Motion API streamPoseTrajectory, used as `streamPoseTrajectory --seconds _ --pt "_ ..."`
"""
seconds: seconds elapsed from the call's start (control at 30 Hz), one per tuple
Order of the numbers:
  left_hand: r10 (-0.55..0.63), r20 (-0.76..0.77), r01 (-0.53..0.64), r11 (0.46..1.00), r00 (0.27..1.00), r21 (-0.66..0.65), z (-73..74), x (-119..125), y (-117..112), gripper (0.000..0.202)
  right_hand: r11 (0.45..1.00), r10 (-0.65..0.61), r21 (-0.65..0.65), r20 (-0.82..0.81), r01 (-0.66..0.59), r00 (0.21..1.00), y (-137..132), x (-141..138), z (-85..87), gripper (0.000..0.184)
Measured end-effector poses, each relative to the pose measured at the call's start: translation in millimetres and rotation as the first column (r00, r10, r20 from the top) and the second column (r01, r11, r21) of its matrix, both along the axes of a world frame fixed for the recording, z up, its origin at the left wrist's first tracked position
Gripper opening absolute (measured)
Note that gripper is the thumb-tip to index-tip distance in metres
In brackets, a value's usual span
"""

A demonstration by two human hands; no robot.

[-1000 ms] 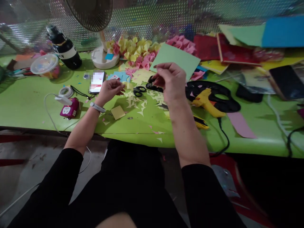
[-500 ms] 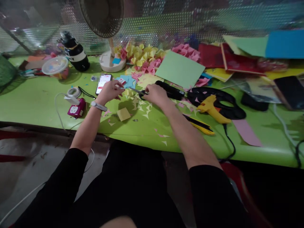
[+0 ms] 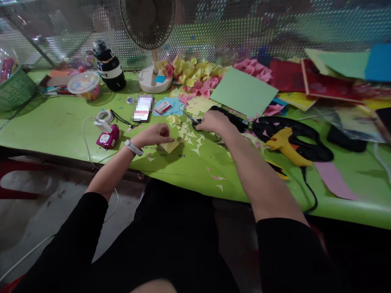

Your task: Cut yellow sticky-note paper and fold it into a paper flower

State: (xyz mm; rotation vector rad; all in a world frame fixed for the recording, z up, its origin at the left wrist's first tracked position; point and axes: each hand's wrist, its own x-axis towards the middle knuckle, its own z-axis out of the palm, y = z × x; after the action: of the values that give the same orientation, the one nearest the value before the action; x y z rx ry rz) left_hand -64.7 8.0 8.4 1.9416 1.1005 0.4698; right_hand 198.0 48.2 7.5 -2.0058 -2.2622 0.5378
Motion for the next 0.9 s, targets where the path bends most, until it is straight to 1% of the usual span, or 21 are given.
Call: streamPoseTrajectory --seconds 0.07,0.1,0.13,0.17,0.2,0.23,0.3,0.37,0.4,0.43,0.47,0.57,0.63,0.7,0.8,0.9 --pt "0.067 0.202 -0.037 0.988 0.977 -0.148 3.2 5 5 0.025 0.994 -0.081 -0.069 -0.001 0.08 0.997 -5 6 7.4 0.018" --pt "0.119 0.287 -0.054 0.973 0.951 -0.224 4.7 9 7 0.024 0.988 -0.135 -0.087 -0.064 0.129 0.989 -8 9 9.9 0.015" --pt "0.174 0.352 -0.068 0.954 0.92 -0.293 5.9 13 9 0.022 0.98 -0.188 -0.101 -0.171 0.173 0.967 -11 13 11.2 0.011" --pt "0.228 0.393 -0.082 0.931 0.891 -0.356 6.8 18 11 0.022 0.969 -0.244 -0.123 -0.298 0.216 0.923 -13 16 11.3 0.007" --pt "0.274 0.424 -0.085 0.907 0.863 -0.413 7.1 23 13 0.024 0.956 -0.293 -0.157 -0.428 0.249 0.855 -16 19 10.5 0.007" --pt "0.312 0.447 -0.08 0.881 0.838 -0.466 6.7 27 14 0.024 0.943 -0.332 -0.192 -0.547 0.271 0.768 -19 21 8.9 0.009" --pt "0.372 0.496 -0.044 0.831 0.785 -0.554 3.4 34 17 0.019 0.925 -0.375 -0.257 -0.731 0.279 0.57 -25 21 5.1 0.012" --pt "0.423 0.565 0.006 0.797 0.709 -0.603 -2.6 38 18 0.014 0.918 -0.384 -0.303 -0.842 0.257 0.38 -32 15 1.9 0.014" --pt "0.442 0.605 0.031 0.791 0.663 -0.611 -5.9 38 18 0.015 0.916 -0.384 -0.32 -0.873 0.241 0.301 -35 11 0.6 0.015" --pt "0.458 0.635 0.047 0.788 0.622 -0.614 -9.0 38 18 0.016 0.917 -0.378 -0.324 -0.893 0.231 0.246 -38 7 -0.5 0.016" --pt "0.472 0.648 0.052 0.784 0.597 -0.619 -11.4 37 17 0.017 0.921 -0.367 -0.322 -0.906 0.219 0.212 -41 2 -1.6 0.017" --pt "0.535 0.625 0.02 0.75 0.568 -0.661 -14.0 34 15 0.022 0.937 -0.328 -0.299 -0.929 0.18 0.169 -47 -6 -4.7 0.023" --pt "0.574 0.605 -0.006 0.728 0.553 -0.685 -12.6 33 14 0.026 0.947 -0.31 -0.29 -0.937 0.138 0.161 -49 -8 -6.4 0.029" --pt "0.601 0.595 -0.034 0.718 0.534 -0.695 -10.6 32 13 0.031 0.955 -0.294 -0.279 -0.94 0.104 0.172 -52 -10 -7.5 0.034" --pt "0.619 0.603 -0.082 0.729 0.503 -0.68 -9.4 31 12 0.037 0.966 -0.258 -0.245 -0.943 0.086 0.21 -56 -15 -8.1 0.039" --pt "0.568 0.635 -0.077 0.774 0.523 -0.629 -9.3 29 12 0.031 0.971 -0.236 -0.223 -0.943 0.084 0.233 -58 -20 -9.2 0.043"
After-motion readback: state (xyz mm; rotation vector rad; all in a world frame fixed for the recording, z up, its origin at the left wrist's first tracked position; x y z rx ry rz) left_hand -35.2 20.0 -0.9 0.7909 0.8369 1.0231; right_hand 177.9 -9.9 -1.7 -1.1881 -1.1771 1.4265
